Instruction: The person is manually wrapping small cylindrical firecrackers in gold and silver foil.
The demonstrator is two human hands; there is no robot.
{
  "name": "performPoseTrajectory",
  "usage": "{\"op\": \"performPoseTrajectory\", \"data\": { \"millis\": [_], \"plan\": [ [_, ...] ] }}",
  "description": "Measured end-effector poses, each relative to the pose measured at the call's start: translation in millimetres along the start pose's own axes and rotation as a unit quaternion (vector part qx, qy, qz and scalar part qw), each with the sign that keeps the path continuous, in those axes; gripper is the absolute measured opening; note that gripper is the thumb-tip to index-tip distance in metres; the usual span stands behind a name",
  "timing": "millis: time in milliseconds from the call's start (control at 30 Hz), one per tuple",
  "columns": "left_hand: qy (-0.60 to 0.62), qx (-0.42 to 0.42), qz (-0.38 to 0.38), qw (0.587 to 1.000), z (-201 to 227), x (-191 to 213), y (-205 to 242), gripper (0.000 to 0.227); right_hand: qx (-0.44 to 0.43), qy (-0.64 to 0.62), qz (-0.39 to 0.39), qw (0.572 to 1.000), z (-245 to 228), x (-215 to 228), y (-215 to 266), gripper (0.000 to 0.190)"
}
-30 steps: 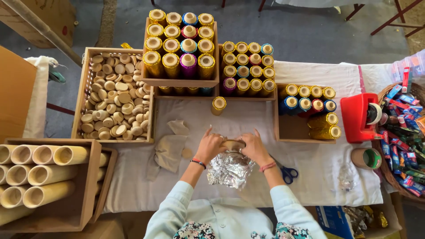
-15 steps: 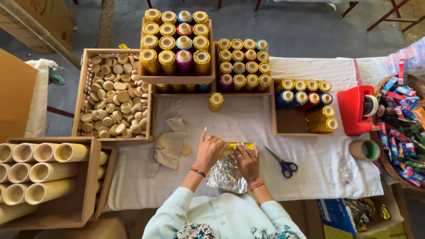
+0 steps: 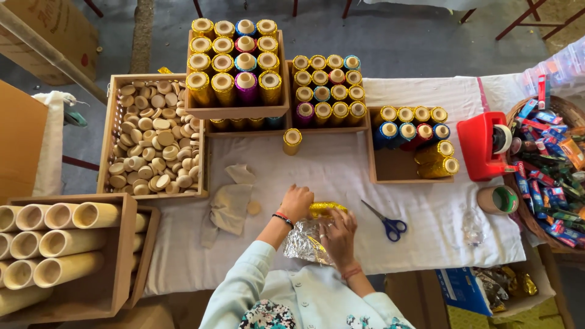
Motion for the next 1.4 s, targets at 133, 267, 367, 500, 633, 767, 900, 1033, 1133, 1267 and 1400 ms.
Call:
{"op": "performPoseTrajectory", "data": {
  "millis": [133, 267, 367, 500, 633, 767, 900, 1033, 1133, 1267, 1400],
  "plan": [
    [-0.003, -0.006, 0.041, 0.999, 14, 7, 14, 0.043, -0.234, -0.125, 0.013, 0.964, 8, -14, 40, 0.024],
    [0.013, 0.072, 0.077, 0.994, 29, 27, 26, 0.049, -0.679, -0.467, -0.087, 0.56, 23, -50, 71, 0.031],
    [0.039, 0.174, 0.113, 0.977, 36, 16, 36, 0.053, -0.574, -0.466, -0.059, 0.671, 27, -70, 63, 0.032],
    [0.098, 0.33, 0.179, 0.921, 30, -16, 54, 0.049, -0.45, -0.365, -0.111, 0.807, 16, -81, 21, 0.034],
    [0.129, 0.374, 0.203, 0.896, 31, -3, 57, 0.043, -0.335, -0.1, -0.12, 0.929, -5, -72, -15, 0.049],
    [0.149, 0.391, 0.174, 0.891, 37, 0, 59, 0.048, -0.271, 0.046, -0.201, 0.94, -9, -73, -34, 0.042],
    [0.211, 0.336, 0.133, 0.908, 45, 40, 66, 0.045, -0.265, 0.016, -0.295, 0.918, 8, -85, -37, 0.048],
    [0.316, 0.266, 0.113, 0.904, 23, 20, 103, 0.056, -0.19, -0.057, -0.332, 0.922, 14, -90, -43, 0.046],
    [0.264, 0.285, 0.07, 0.919, 24, 32, 138, 0.051, -0.156, -0.122, -0.355, 0.914, -4, -81, -46, 0.046],
    [0.04, 0.166, 0.172, 0.97, 35, 87, 156, 0.045, -0.097, -0.083, -0.375, 0.918, -27, -67, -41, 0.038],
    [-0.072, -0.014, 0.249, 0.966, 35, 87, 154, 0.058, -0.048, -0.096, -0.344, 0.933, -27, -56, -31, 0.038]
  ]
}}
Point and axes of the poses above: each hand's wrist, its own y-axis away from the middle knuckle, its own x-axis out of the back of the hand, z = x × y, the point moved 1 cm from there along -y, towards the middle knuckle, and after that the axes turned 9 degrees about z, right-handed, at the moved point
